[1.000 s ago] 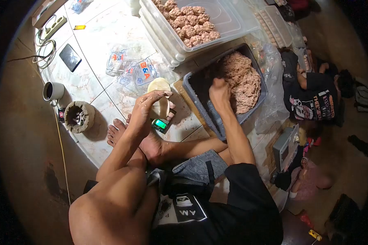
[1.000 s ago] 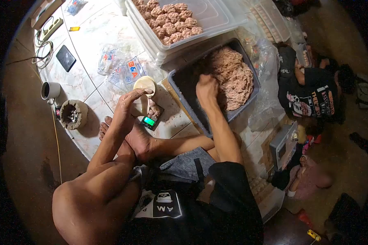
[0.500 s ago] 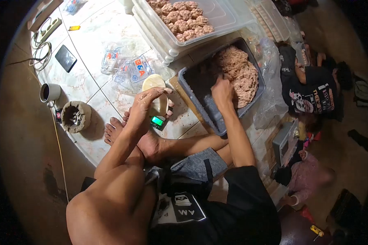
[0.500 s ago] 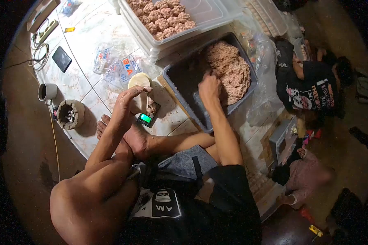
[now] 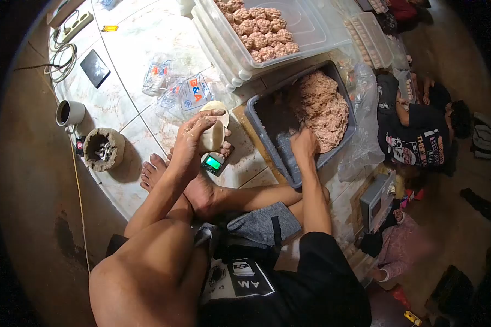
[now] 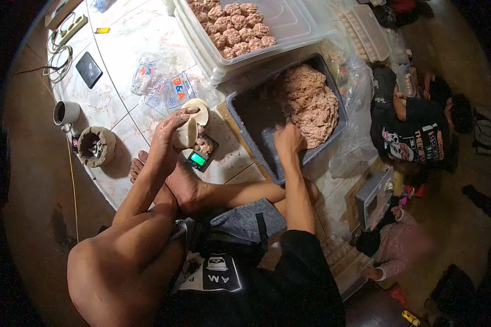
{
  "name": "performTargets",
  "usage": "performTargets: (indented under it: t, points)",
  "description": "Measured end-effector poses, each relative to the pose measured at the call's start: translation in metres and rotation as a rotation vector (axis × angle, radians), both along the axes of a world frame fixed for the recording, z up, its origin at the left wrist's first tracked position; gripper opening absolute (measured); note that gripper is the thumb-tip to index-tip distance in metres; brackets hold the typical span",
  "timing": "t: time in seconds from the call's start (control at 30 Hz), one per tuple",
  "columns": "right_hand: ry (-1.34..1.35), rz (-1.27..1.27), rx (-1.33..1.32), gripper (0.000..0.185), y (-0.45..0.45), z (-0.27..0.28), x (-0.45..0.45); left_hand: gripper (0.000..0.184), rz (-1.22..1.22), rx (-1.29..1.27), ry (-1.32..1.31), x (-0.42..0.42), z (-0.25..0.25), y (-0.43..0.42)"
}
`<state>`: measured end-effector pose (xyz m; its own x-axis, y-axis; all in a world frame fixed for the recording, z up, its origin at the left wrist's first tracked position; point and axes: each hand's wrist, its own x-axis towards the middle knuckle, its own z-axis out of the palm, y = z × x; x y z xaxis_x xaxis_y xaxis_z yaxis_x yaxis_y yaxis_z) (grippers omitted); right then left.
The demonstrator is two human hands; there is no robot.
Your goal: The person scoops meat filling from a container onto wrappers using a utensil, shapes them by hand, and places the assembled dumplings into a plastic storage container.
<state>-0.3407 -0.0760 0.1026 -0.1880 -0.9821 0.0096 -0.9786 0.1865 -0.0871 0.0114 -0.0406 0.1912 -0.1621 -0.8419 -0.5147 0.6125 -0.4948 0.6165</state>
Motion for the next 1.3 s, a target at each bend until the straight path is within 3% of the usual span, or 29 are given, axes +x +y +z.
performTargets:
  t: [0.1, 0.23, 0.33, 0.43, 0.57, 0.67, 0.9, 1.03, 1.13, 1.2, 1.27, 1.3]
  points:
    - [-0.138, -0.091, 0.088, 0.026, -0.015, -0.012, 0.012, 0.043, -0.031, -0.007, -0.029, 0.000, 0.003, 0.000]
    - [-0.125, 0.219, -0.296, 0.023, -0.028, -0.038, -0.007, 0.045, -0.055, -0.039, -0.038, -0.002, 0.000, 0.001]
    - [-0.246, 0.252, -0.257, 0.023, -0.034, -0.039, -0.009, 0.042, -0.069, -0.032, -0.048, -0.013, -0.001, 0.000]
    - [-0.303, 0.226, 0.003, 0.023, -0.035, -0.043, 0.011, 0.042, -0.039, -0.023, -0.053, -0.023, 0.004, 0.001]
    - [-0.444, 0.383, -0.154, 0.024, -0.025, -0.040, 0.007, 0.045, 0.069, -0.008, -0.002, -0.027, 0.007, 0.001]
    - [-0.443, 0.324, 0.214, 0.027, -0.026, -0.006, 0.023, 0.045, 0.070, 0.001, 0.070, -0.021, -0.010, 0.002]
    - [-0.927, 0.082, 0.551, 0.036, -0.013, 0.009, 0.026, 0.049, 0.174, 0.057, 0.202, -0.019, -0.022, 0.001]
    - [-1.145, 0.171, 0.365, 0.029, 0.007, 0.080, 0.029, 0.052, 0.232, 0.050, 0.225, -0.019, -0.019, -0.005]
    - [-1.107, 0.173, 0.358, 0.027, 0.024, 0.152, 0.058, 0.059, 0.203, 0.022, 0.245, -0.025, -0.027, -0.013]
    - [-1.062, 0.223, 0.331, 0.027, 0.041, 0.169, 0.085, 0.071, 0.160, 0.047, 0.267, -0.032, -0.029, -0.015]
    - [-0.933, 0.248, 0.341, 0.025, 0.047, 0.179, 0.119, 0.079, 0.082, -0.017, 0.476, -0.040, -0.012, -0.013]
    - [-0.777, 0.344, 0.140, 0.023, 0.050, 0.160, 0.132, 0.082, 0.011, -0.071, 0.615, -0.040, -0.007, -0.010]
